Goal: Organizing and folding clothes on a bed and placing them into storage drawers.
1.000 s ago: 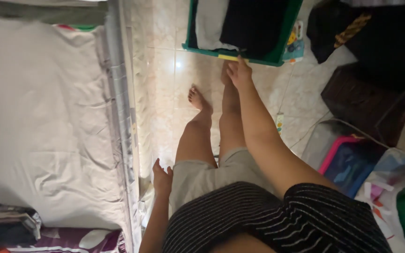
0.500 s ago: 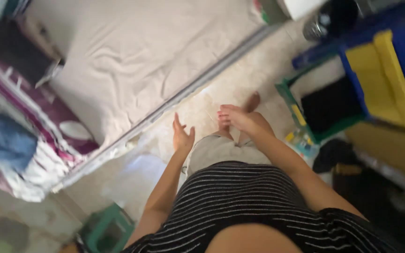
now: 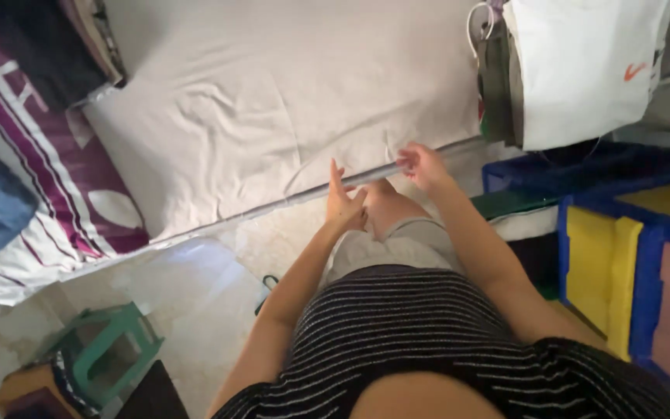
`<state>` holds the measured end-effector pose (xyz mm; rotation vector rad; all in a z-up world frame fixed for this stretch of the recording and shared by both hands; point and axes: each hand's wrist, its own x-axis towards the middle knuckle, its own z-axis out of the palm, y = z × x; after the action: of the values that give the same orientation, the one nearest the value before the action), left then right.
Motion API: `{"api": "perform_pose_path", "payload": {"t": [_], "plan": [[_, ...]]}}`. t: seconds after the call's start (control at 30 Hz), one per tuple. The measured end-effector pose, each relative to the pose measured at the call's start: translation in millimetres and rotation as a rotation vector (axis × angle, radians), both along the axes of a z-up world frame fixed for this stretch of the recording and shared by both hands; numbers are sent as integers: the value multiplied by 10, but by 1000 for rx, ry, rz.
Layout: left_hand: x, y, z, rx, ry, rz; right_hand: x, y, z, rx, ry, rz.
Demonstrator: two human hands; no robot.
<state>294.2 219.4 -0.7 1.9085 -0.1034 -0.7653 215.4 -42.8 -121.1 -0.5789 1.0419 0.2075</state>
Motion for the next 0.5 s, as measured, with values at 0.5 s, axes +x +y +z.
{"api": "perform_pose_path", "payload": {"t": [0.5], "plan": [[3757, -1264, -888, 149, -333, 48, 3992, -2355, -649, -1337, -227, 192]]}}
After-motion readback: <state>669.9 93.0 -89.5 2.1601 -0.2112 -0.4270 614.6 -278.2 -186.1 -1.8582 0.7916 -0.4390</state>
